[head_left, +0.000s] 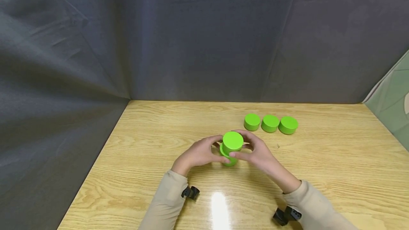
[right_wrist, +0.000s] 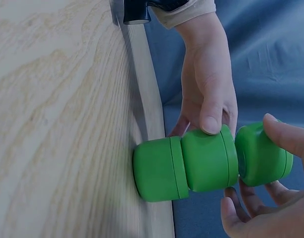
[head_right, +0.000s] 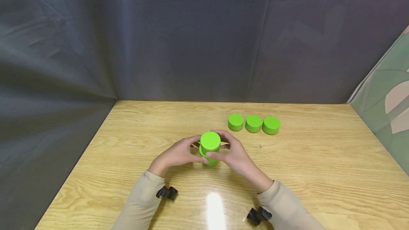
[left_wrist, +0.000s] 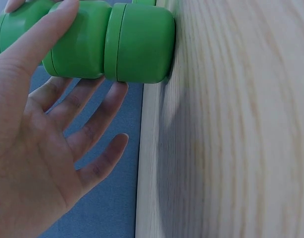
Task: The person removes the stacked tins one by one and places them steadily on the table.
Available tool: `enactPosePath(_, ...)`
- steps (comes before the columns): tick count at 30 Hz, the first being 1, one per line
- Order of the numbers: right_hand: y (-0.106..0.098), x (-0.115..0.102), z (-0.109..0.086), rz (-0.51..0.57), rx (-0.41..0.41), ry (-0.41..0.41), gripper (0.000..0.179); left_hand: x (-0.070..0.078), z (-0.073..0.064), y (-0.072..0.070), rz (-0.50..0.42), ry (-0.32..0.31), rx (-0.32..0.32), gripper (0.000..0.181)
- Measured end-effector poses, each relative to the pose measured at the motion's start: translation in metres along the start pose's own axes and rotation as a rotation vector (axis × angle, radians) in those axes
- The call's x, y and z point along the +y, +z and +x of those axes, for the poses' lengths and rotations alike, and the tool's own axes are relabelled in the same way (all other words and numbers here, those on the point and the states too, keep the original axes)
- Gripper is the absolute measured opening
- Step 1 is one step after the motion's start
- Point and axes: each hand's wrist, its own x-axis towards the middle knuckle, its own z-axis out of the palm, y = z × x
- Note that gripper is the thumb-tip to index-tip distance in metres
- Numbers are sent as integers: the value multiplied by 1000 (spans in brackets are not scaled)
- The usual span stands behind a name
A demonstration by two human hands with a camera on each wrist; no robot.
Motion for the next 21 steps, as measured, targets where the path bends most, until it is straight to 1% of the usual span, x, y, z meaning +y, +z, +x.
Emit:
enactPosePath(4,-3,-1,-2,-5,12,-14,61,0,0,0,1,7,-1,68)
enactPosePath(14,-15,-4,-7,10,42,8,62,0,1,0,2,17,4,69)
enactPosePath(21,-24,-1,-11,8,66,-16,62,0,1,1,-12,27,2,66)
